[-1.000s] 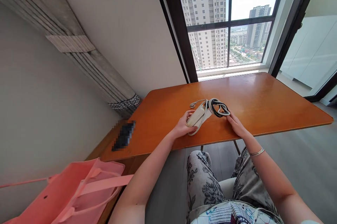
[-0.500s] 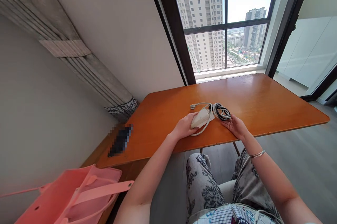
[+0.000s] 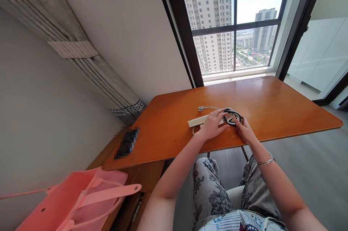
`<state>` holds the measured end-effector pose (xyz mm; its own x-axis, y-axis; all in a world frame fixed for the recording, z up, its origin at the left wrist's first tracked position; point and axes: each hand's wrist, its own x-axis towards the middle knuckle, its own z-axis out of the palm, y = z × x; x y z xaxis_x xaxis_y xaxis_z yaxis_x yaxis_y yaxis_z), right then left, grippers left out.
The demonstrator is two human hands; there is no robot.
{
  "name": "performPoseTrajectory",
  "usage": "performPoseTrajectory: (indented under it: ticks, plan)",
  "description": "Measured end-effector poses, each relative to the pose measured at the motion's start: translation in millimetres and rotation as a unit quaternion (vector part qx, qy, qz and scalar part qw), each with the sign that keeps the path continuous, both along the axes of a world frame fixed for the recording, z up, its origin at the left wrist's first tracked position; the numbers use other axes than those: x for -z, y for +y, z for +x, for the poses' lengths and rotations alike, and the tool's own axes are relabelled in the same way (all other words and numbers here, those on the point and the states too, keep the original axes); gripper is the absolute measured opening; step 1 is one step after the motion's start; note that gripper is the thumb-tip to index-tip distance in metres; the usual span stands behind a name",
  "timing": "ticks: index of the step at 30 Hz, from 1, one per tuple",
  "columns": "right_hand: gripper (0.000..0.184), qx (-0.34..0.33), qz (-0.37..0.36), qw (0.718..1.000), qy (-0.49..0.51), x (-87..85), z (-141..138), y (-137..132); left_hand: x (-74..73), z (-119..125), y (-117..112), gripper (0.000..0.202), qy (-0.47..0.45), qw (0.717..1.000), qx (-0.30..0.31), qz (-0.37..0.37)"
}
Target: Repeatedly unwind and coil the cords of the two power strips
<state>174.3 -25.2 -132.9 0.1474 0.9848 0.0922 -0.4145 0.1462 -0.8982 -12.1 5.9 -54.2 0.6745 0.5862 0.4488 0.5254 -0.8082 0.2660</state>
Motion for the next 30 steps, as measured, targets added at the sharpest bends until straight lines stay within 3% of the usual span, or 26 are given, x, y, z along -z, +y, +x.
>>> performPoseTrajectory:
  ticks: [6, 10, 22, 25, 30]
  plan:
    - [0.057, 0.034, 0.032, 0.996, -0.074, 0.2, 0.9, -4.7, 28.5, 28.1, -6.2, 0.023, 0.0, 1.0, -0.004, 0.02]
    - [0.056, 0.052, 0.039, 0.992, -0.103, -2.5, -0.4, -8.1, 43.1, 28.3, -9.5, 0.028, -0.055, 0.998, -0.011, 0.019]
    - [0.056, 0.109, 0.037, 0.976, -0.183, -3.2, -5.0, -10.8, 52.0, 23.5, -14.7, 0.008, -0.1, 0.995, -0.021, 0.018]
    - [0.051, 0.128, 0.019, 0.95, -0.283, -1.8, -4.1, -14.8, 51.6, 22.7, -14.8, 0.002, -0.078, 0.997, -0.015, 0.01]
    - [0.041, 0.181, 0.007, 0.855, -0.487, -1.1, 0.7, -22.4, 51.8, 24.3, -15.1, 0.009, -0.021, 1.0, -0.013, 0.002]
